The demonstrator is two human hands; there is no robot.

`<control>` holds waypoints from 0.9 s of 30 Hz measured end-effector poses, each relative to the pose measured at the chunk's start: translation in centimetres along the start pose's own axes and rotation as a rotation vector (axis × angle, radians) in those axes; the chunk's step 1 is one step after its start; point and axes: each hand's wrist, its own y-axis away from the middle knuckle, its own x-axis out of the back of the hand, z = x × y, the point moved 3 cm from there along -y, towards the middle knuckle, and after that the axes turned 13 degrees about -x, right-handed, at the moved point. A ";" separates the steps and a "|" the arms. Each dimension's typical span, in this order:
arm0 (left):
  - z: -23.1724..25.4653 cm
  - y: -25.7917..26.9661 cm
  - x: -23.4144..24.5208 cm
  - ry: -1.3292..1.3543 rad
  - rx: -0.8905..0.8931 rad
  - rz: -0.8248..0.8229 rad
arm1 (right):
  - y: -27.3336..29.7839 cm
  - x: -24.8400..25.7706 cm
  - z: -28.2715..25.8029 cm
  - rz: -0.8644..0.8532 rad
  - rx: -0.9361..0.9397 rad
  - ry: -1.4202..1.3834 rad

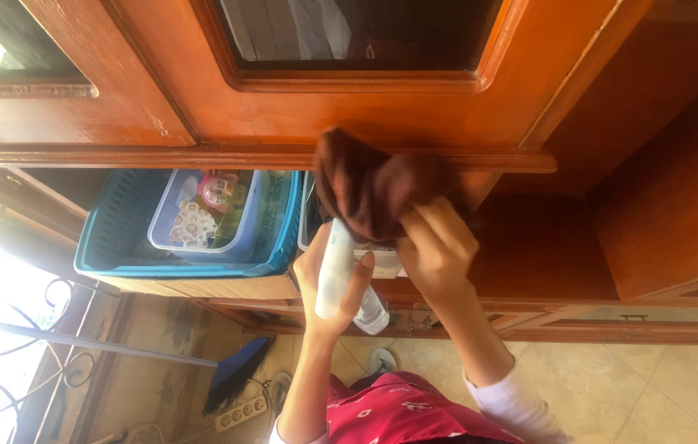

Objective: The person cleans the glass doors, wooden frame, handles, and inner shelves of a cabinet with a cloth and a spray bottle.

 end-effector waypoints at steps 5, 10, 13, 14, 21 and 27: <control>0.4 0.0 0.9 -0.008 0.016 0.020 | 0.5 0.7 3.1 0.061 -0.064 0.017; 0.8 -0.5 1.8 0.037 -0.007 -0.003 | 0.5 3.3 6.5 0.312 -0.124 0.038; 0.6 -0.7 2.2 0.040 -0.003 -0.009 | 0.5 2.3 5.6 0.349 -0.116 0.068; 0.5 -0.8 2.3 0.040 -0.003 -0.011 | 0.6 1.8 4.9 0.349 -0.118 0.069; -0.5 -0.7 3.8 0.022 0.008 0.013 | 0.6 -5.0 -3.0 0.081 -0.112 0.012; -0.5 -1.3 6.0 -0.050 0.035 -0.019 | -1.2 -1.3 -0.7 0.211 -0.059 -0.005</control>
